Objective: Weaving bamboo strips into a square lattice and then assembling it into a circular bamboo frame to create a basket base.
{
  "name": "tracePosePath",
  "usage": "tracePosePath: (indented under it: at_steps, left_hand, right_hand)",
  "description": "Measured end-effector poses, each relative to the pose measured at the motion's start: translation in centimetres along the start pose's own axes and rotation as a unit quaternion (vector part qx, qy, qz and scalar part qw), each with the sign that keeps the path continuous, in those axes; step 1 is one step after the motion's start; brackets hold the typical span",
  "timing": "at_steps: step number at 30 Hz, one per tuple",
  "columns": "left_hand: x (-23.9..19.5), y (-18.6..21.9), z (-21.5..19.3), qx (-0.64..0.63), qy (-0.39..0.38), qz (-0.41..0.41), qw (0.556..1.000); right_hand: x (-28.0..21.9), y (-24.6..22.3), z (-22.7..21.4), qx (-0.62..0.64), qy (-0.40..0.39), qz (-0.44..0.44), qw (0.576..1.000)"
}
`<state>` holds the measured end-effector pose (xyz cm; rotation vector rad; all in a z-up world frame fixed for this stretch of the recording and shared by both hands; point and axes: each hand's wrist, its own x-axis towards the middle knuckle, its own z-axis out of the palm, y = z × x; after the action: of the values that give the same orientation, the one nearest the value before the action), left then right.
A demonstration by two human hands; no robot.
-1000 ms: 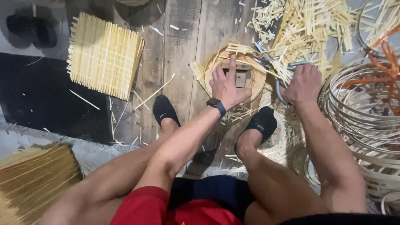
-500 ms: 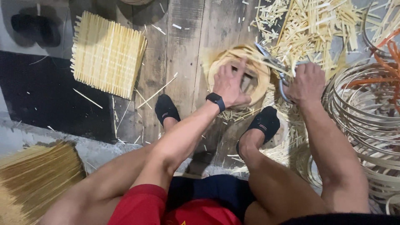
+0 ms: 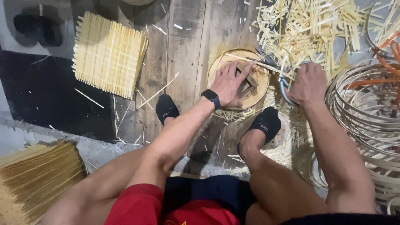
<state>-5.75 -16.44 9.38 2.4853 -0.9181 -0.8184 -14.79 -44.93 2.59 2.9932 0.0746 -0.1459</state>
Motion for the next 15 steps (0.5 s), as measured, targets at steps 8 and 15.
tracePosePath:
  at_steps: [8,15]
  left_hand:
    - [0.6,1.5,0.9,0.025,0.035,-0.018,0.999]
    - [0.1,2.2,4.5,0.004,0.186,-0.111,0.976]
  right_hand:
    - [-0.8,0.6,2.3,0.107,-0.245,0.089,0.96]
    - [-0.7,-0.2,0.3,0.049,-0.09,0.035,0.994]
